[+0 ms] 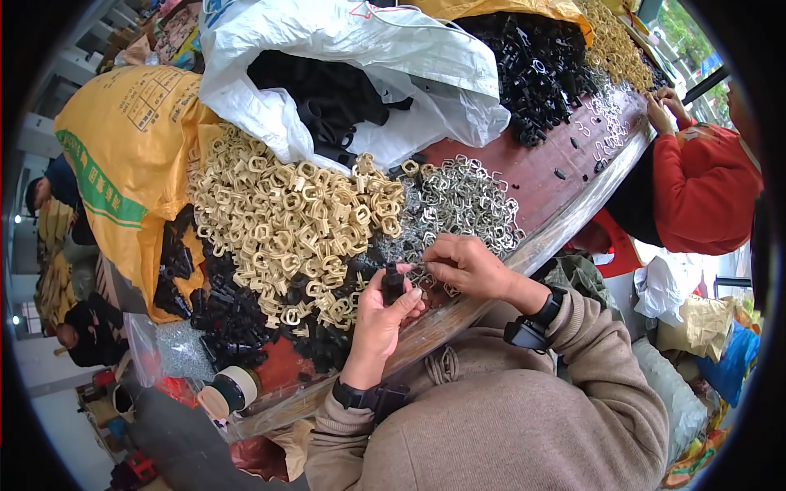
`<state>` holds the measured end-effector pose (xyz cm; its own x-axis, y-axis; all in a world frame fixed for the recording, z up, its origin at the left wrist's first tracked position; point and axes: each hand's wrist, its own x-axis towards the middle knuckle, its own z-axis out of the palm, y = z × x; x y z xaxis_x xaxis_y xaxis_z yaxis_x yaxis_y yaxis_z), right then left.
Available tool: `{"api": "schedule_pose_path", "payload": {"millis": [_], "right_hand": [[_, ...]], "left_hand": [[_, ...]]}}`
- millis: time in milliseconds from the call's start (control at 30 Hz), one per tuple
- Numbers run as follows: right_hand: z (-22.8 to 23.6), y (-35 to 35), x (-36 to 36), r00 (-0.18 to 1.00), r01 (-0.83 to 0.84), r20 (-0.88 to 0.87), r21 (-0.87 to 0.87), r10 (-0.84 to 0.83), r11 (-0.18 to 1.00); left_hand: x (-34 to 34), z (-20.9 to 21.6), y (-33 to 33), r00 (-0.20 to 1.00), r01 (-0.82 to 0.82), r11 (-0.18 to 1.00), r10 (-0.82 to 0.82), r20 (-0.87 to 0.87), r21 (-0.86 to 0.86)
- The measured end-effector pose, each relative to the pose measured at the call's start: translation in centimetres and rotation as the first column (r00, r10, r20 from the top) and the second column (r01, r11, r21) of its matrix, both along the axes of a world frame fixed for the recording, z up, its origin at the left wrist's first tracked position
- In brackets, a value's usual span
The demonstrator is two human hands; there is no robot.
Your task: The person assembles components by hand, picking up a black plastic part and a tan plastic clip, fitting them together, and then sliding a metal hook into the assembly.
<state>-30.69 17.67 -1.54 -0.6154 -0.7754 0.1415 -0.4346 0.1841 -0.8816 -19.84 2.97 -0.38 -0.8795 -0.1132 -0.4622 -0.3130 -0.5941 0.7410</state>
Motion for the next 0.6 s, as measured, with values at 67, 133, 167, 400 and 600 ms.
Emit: {"api": "schedule_pose_path", "payload": {"millis": [67,133,167,400,600], "right_hand": [[0.0,0.0,0.2,1.000,-0.001,0.001,-0.009,0.001,1.000],[0.4,-0.1,0.7,0.986,-0.004,0.169,0.020,0.000,1.000],[0.5,-0.1,0.8,0.968,-0.007,0.252,0.034,-0.002,0.999],[0.4,-0.3,1.3,0.923,0.013,0.383,0.016,-0.018,1.000],[0.6,-0.5,1.1,0.944,0.056,0.324,0.003,-0.054,0.998]], "left_hand": [[-0.1,-0.3,0.1,1.000,0.003,1.000,-0.003,-0.006,-0.018],[-0.2,-0.6,0.1,1.000,0.008,0.998,-0.008,-0.014,-0.058],[-0.2,-0.8,0.1,1.000,0.003,0.998,-0.004,-0.012,-0.058],[-0.7,-1.5,0.6,0.998,-0.053,0.960,0.044,-0.037,-0.276],[-0.8,-2.5,0.7,0.994,-0.032,0.906,-0.016,-0.109,-0.422]]}}
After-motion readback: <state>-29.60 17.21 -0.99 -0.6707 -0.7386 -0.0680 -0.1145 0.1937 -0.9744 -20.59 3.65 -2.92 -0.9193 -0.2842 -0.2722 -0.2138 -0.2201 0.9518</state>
